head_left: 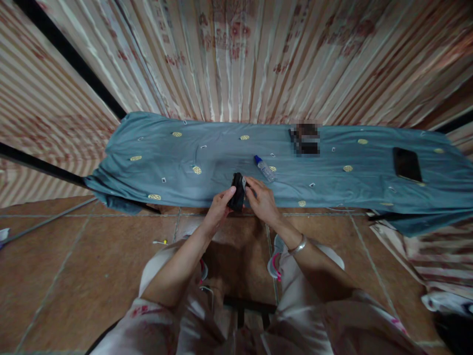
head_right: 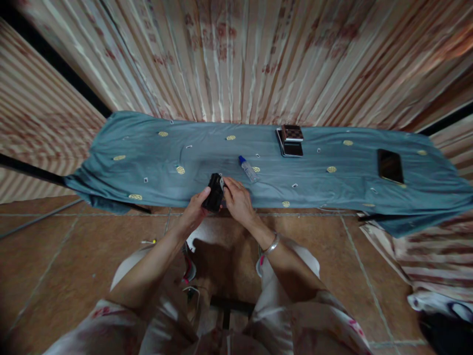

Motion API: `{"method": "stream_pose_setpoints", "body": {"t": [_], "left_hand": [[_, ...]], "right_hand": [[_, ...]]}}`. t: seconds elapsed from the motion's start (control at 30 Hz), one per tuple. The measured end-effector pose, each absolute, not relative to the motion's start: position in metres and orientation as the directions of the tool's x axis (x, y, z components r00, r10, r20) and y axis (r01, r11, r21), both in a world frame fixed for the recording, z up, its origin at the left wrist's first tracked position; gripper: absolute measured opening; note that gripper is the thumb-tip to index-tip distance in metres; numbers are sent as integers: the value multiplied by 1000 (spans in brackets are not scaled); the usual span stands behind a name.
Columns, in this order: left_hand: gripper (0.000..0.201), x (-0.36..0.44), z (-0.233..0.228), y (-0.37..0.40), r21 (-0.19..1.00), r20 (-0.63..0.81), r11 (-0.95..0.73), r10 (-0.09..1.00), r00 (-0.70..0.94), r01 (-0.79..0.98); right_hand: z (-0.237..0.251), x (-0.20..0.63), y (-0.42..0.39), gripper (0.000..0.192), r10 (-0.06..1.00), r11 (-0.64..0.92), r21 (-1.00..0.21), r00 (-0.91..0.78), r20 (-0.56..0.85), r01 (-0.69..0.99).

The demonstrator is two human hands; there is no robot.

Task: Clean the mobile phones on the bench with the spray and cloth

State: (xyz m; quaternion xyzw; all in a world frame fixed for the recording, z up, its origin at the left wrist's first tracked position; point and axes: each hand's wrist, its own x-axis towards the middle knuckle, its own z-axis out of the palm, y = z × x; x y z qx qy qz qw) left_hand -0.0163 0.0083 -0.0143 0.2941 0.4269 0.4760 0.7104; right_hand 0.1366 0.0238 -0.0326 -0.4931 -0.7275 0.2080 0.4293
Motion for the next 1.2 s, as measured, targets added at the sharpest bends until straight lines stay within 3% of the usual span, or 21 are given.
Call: {"method": "stream_pose_setpoints", "body": {"t": [0.37,0.9,1.2], "left_hand": [[49,-20,-18,15,815,-309,322,945,111,-482],[50,-10,-19,8,847,-354,379,925,137,-373],[48,-13,-24,12,825,-350,353,932,91,-441]], "right_hand": [[-28,123,8,40,840,523,-576,-265,474,628],[-16,133,11,40,848,502,-620,-203,490,603],[-15,121,1,41,800,582,-581,-271,535,569]]}}
